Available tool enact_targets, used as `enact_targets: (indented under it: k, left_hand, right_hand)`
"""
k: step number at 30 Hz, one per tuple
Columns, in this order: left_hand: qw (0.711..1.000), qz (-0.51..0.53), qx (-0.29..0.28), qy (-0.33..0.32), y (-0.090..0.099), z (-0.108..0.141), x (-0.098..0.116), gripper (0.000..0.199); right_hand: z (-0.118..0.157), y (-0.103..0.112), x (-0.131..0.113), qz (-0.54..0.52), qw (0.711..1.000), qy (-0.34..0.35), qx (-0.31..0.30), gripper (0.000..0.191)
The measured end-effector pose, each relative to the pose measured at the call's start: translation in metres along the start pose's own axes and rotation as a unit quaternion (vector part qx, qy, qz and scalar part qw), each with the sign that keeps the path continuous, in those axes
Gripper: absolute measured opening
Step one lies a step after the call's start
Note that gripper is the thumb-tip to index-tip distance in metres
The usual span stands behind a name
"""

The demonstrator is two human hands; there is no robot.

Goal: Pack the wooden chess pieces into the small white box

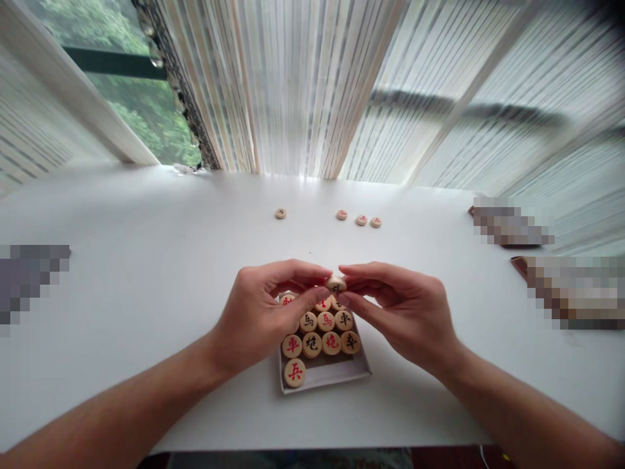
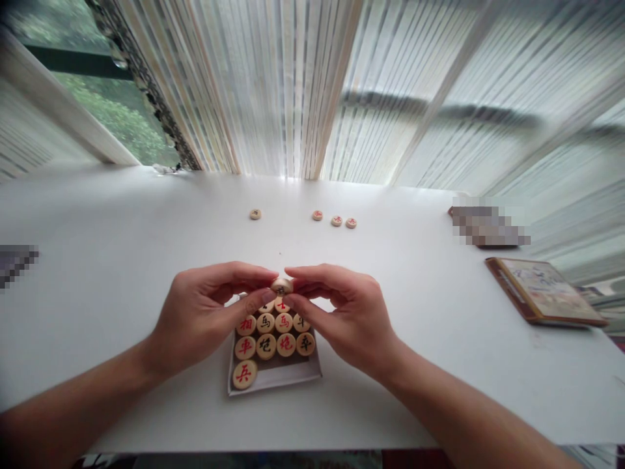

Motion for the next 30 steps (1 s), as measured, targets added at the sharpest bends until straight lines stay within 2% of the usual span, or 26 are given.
enact_targets:
  k: [4,9,17,24,30]
  left_hand:
    - [1.000,0.013,0.001,0.012,-0.0001,-0.0005,0.0010,0.014]
    - [1.000,0.020,-0.003,0.019,0.0003,-0.0008,0.0001,0.018]
    - [0.999,0.041,-0.011,0.002,-0.0006,0.0001,-0.0026,0.028]
    - [1.000,0.006,-0.010,-0.010,0.0011,-0.0017,0.0011,0.021]
    - [1.000,-0.010,-0.014,-0.011,0.0016,-0.0028,0.0021,0.017]
  right_hand:
    - [0.0013,-0.0001,-0.0017,0.039,0.998,0.036,-0.020,0.035]
    - [0.0010,0.0014,-0.0021,0.064,0.997,0.046,-0.012,0.030]
    - [-0.0028,0.0001,-0.0017,-0.004,0.999,0.028,-0.016,0.030]
    - [-0.0053,-0.0023,-0.0007,-0.050,0.998,-0.039,-0.021,0.028]
    - [-0.0052,-0.0042,-0.0037,-0.062,0.996,-0.054,-0.026,0.024]
Point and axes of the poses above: each hand's wrist, its own z-axis away from the middle knuckle, its own y-axis out of the back of the hand, x = y × z, the point moved 4 cm from there along -z, towards the middle knuckle, and after that the axes turned 1 degree about -y, right-handed, at the moved point
